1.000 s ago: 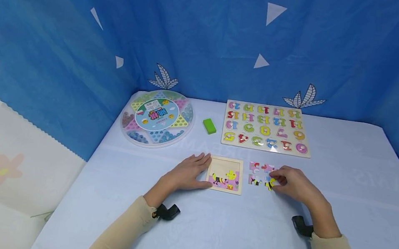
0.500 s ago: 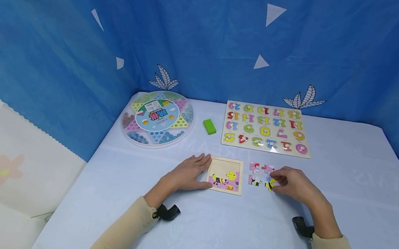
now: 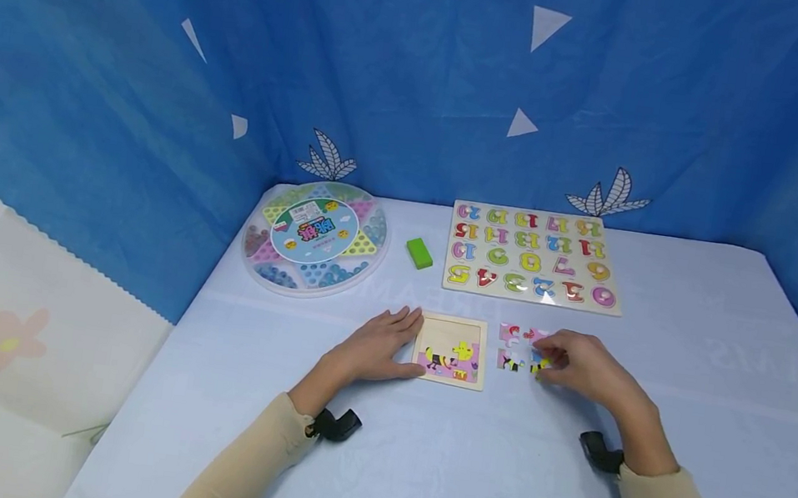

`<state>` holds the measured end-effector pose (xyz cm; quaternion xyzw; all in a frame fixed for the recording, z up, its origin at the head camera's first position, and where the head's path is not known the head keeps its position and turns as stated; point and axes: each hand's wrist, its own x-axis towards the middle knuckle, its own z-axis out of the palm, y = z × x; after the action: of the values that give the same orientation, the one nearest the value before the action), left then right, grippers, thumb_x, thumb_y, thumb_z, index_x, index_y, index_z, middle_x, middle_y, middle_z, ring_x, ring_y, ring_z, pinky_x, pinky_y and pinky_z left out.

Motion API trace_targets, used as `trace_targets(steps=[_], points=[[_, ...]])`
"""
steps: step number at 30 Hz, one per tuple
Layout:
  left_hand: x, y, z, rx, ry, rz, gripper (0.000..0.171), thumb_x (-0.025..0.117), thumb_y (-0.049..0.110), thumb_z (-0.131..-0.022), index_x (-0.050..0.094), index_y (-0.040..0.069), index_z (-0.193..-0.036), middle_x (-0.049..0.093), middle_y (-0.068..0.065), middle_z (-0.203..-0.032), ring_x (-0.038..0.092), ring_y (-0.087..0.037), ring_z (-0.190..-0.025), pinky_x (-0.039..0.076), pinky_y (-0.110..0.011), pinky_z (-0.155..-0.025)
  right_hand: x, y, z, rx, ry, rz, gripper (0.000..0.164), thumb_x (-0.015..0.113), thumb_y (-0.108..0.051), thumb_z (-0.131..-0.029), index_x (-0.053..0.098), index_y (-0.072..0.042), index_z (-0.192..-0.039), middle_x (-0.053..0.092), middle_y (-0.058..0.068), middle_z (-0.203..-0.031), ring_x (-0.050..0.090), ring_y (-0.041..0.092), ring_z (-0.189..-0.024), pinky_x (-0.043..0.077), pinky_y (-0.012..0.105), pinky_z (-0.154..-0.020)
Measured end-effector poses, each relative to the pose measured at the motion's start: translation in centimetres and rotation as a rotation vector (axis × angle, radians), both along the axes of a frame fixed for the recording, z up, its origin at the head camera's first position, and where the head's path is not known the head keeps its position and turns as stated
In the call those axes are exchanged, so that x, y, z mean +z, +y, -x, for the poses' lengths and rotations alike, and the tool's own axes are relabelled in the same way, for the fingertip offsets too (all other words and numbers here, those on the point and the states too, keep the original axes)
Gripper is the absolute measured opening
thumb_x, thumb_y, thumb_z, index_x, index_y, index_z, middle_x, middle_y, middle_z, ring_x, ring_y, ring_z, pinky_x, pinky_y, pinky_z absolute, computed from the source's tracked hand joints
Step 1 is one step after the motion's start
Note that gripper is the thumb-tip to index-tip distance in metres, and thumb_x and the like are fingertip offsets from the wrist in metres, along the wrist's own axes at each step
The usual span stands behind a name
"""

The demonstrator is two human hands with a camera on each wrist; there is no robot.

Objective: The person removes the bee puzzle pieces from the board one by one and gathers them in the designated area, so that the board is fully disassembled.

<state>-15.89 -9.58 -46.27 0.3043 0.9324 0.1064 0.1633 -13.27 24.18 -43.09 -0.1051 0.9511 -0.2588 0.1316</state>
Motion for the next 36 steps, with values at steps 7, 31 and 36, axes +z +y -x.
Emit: trace_targets(steps=[7,31,36], points=[[0.0,0.0,0.0,0.001,0.005,-0.002,0.089,0.052,0.062,-0.091,0.019,0.009,-0.155,0.016,-0.002,-0.164,0.013,-0.019,-0.153,0.014,-0.039,-0.125,0.1,-1.5,0.2,0.028,-0.006,0.009,0.044,0.084,-0.014,-0.074,0.070,0.000,-0.113,0.066,0.004,-0.092,0.055,0.016,-0.080,0.053,0.027,-0.071],[-0.2,0.1,-0.1,0.010,-0.011,0.014,0.090,0.052,0.064,-0.091,0.020,0.011,-0.156,0.015,0.000,-0.164,0.012,-0.018,-0.153,0.014,-0.039,-0.125,-0.3,-8.3,2.3,0.172,-0.035,0.043,0.036,0.082,-0.015,-0.077,0.072,-0.006,-0.111,0.065,0.000,-0.091,0.053,0.015,-0.080,0.049,0.024,-0.071],[-0.1,0.2,0.0,0.015,-0.012,0.015,0.089,0.053,0.062,-0.091,0.020,0.011,-0.156,0.016,0.000,-0.164,0.012,-0.018,-0.153,0.014,-0.039,-0.125,-0.4,-8.5,2.7,0.167,-0.044,0.023,0.036,0.082,-0.015,-0.077,0.072,-0.006,-0.110,0.065,0.000,-0.090,0.053,0.015,-0.081,0.050,0.025,-0.073]])
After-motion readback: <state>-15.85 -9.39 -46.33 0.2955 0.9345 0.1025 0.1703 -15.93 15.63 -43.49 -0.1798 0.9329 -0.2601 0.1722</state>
